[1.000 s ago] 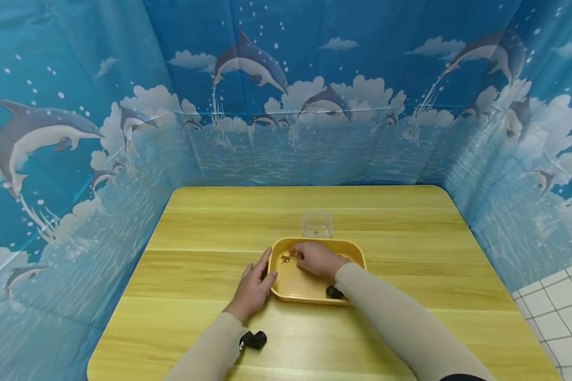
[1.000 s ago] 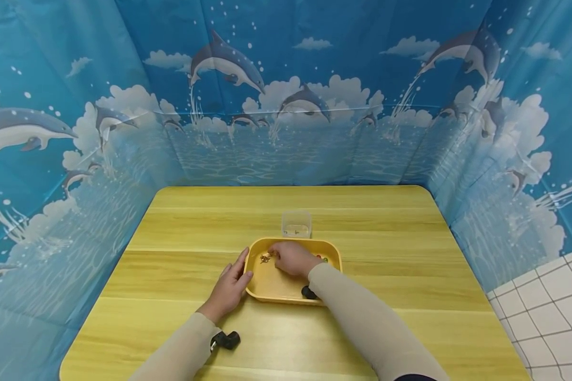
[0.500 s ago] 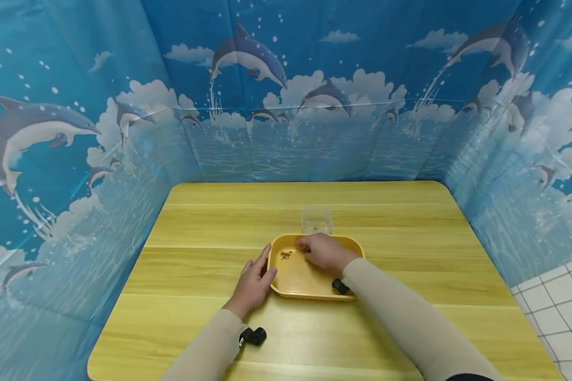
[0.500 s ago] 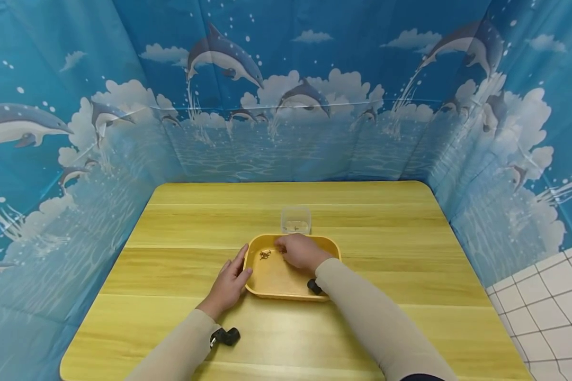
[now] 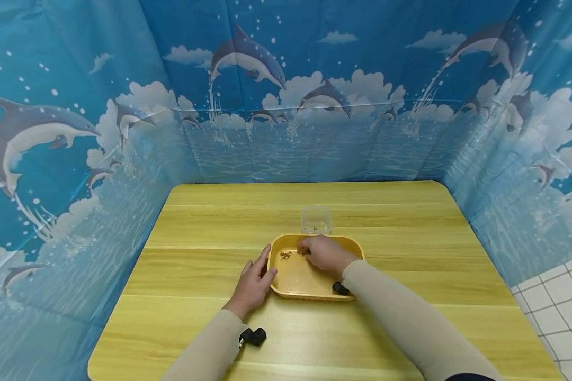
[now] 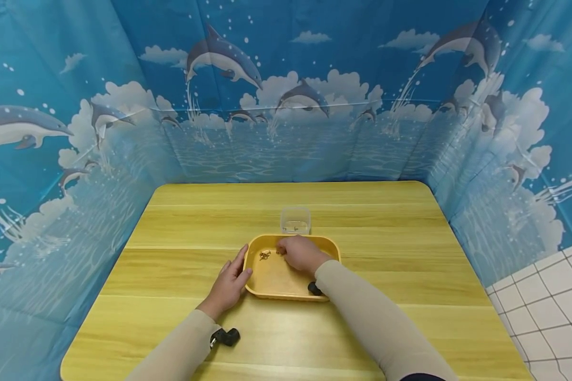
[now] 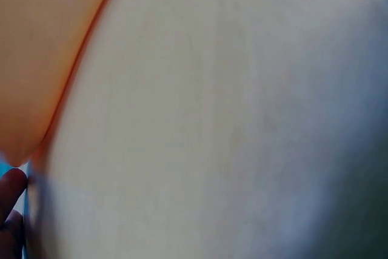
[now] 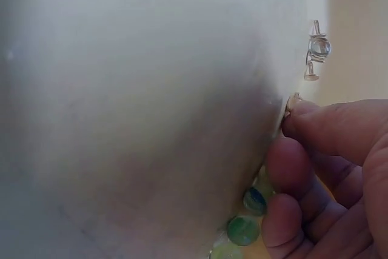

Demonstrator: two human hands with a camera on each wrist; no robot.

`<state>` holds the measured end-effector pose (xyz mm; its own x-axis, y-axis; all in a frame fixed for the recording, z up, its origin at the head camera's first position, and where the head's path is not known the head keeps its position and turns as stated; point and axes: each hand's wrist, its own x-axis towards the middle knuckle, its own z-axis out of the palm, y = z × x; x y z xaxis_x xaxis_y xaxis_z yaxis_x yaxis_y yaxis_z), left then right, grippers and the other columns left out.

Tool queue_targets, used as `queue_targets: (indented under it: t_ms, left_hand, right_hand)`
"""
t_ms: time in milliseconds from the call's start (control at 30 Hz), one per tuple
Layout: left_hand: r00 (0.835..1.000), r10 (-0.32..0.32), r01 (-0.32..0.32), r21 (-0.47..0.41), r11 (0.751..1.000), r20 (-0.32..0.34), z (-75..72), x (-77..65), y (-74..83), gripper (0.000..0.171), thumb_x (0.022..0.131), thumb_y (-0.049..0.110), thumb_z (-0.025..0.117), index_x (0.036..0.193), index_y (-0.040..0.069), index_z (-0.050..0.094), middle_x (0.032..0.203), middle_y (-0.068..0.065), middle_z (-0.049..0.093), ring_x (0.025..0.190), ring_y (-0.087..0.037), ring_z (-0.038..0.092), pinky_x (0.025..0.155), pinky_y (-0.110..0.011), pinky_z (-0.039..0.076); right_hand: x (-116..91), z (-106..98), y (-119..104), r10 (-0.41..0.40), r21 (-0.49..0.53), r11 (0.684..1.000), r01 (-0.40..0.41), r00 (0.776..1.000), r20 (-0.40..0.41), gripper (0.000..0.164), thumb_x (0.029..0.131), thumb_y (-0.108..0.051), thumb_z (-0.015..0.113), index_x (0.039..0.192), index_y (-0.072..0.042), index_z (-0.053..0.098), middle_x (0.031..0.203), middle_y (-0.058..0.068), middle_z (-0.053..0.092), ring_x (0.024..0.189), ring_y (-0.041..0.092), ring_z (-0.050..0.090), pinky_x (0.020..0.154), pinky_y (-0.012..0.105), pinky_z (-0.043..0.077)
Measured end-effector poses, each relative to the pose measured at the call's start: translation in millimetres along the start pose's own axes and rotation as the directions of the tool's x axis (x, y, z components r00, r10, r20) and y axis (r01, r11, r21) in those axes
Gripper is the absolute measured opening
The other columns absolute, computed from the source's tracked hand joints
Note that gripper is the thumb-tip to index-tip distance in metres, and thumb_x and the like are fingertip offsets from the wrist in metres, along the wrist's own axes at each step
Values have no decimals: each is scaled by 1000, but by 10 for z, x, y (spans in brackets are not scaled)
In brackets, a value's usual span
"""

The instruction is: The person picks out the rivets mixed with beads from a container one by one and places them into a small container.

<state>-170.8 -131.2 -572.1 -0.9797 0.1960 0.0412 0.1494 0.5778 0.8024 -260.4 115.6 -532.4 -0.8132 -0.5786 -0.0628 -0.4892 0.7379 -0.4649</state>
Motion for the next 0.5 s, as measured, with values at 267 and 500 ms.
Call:
queue_targets:
  t_ms: [267,500]
  left_hand:
    - [1000,1,-1,-4,1000,-7,6,6,-5,66,111,32,54,170,28,24,161,-7,51,147,-31,53,135,-54,7]
    - [1000,-3,3,-3,1000,-6,9,9,2,65,111,32,53,170,26,24,160,-8,52,146,-32,53,135,-55,7]
  right_hand:
    - [-17,-26,-55,23,-21,1000,-22,999,30,21,101,-6,67,117,-12,80,110,0,79,97,13,70,87,36,60]
    - [-24,-34,-82,36,-6,999,-36,999,35,18,101,-4,66,109,-14,79,101,-1,77,84,11,61,80,33,56]
